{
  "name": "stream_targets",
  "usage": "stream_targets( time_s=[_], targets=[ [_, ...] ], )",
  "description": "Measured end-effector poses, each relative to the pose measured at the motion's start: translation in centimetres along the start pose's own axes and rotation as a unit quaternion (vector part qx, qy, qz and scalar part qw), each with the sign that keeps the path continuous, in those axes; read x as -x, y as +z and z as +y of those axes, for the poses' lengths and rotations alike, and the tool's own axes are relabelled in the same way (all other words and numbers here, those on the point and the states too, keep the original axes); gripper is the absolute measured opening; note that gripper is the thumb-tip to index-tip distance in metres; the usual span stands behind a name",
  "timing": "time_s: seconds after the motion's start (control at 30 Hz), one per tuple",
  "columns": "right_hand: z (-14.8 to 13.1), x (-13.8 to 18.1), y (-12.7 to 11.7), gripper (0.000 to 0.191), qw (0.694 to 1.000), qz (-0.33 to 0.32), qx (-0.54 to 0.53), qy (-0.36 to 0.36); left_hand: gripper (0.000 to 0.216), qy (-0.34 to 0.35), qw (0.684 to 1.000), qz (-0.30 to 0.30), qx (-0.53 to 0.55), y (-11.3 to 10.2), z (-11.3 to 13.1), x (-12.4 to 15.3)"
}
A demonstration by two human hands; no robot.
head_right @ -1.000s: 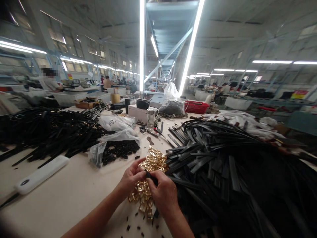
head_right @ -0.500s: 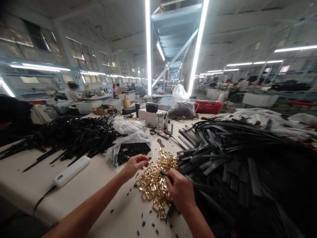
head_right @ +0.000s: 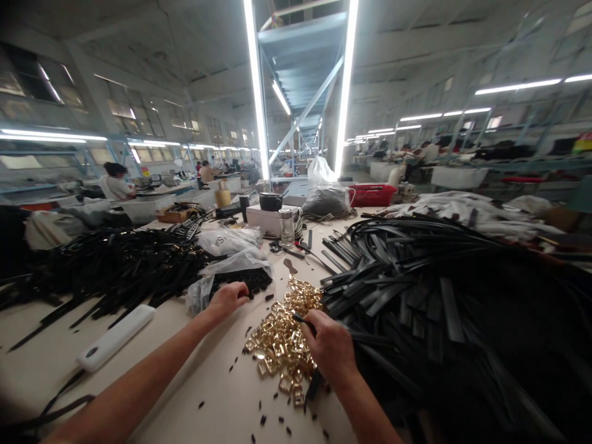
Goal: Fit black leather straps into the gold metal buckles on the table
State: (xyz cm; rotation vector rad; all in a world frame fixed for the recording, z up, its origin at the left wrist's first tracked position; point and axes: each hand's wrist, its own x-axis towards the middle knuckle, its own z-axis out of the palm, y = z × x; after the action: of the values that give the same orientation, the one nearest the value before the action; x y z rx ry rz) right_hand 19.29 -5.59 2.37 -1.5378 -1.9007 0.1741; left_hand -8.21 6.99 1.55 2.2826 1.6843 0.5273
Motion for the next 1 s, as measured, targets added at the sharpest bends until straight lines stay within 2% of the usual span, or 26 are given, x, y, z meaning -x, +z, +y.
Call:
stream_targets(
  time_s=[0.23,0.33,0.4,0.43,0.47,0.53,0.57,0.6,0.63,0.7,0.77,1.0],
  targets=[
    [-0.2,0.0,0.2,0.02,1.0,-0.003,-0.008,0.003,0.005,-0.013,0.998,-0.024,0.051,-0.4,0.4,-0.7],
    [-0.4,0.0,0.1,0.018,1.0,-0.003,-0.012,0.0,0.005,-0.024,0.994,-0.029,0.101,-0.5,1.7,-0.8],
    [-0.6,0.0,0.0,0.018,1.0,0.0,-0.014,-0.002,0.013,-0.035,0.979,-0.041,0.195,0.0,3.1,-0.2],
    [-0.7,0.0,0.0,0.019,1.0,0.003,-0.015,-0.002,0.016,-0.046,0.959,-0.052,0.276,0.4,4.0,0.4],
    [-0.8,0.0,-0.1,0.019,1.0,0.005,-0.017,-0.004,0.018,-0.067,0.914,-0.065,0.396,1.0,4.9,1.1],
    [-1.0,0.1,-0.1,0.019,1.0,0.013,-0.023,-0.007,0.023,-0.116,0.781,-0.094,0.606,2.3,6.7,2.5],
    [-1.1,0.1,-0.1,0.019,0.999,0.015,-0.026,-0.009,0.025,-0.138,0.722,-0.105,0.67,3.0,7.5,3.2],
    [-1.1,0.1,-0.1,0.019,0.999,0.017,-0.029,-0.011,0.026,-0.154,0.682,-0.114,0.706,3.6,8.1,3.8],
    [-1.2,0.1,0.0,0.019,0.999,0.019,-0.029,-0.013,0.026,-0.166,0.655,-0.121,0.727,4.2,8.6,4.2],
    [-1.2,0.2,0.2,0.019,0.999,0.019,-0.023,-0.018,0.025,-0.175,0.627,-0.13,0.748,4.8,9.2,4.7],
    [-1.2,0.2,0.4,0.019,1.0,0.016,-0.012,-0.023,0.025,-0.179,0.616,-0.135,0.756,5.1,9.4,4.8],
    [-1.3,0.3,1.0,0.017,1.0,-0.002,0.014,-0.023,0.026,-0.185,0.614,-0.151,0.752,5.2,9.4,5.2]
  ],
)
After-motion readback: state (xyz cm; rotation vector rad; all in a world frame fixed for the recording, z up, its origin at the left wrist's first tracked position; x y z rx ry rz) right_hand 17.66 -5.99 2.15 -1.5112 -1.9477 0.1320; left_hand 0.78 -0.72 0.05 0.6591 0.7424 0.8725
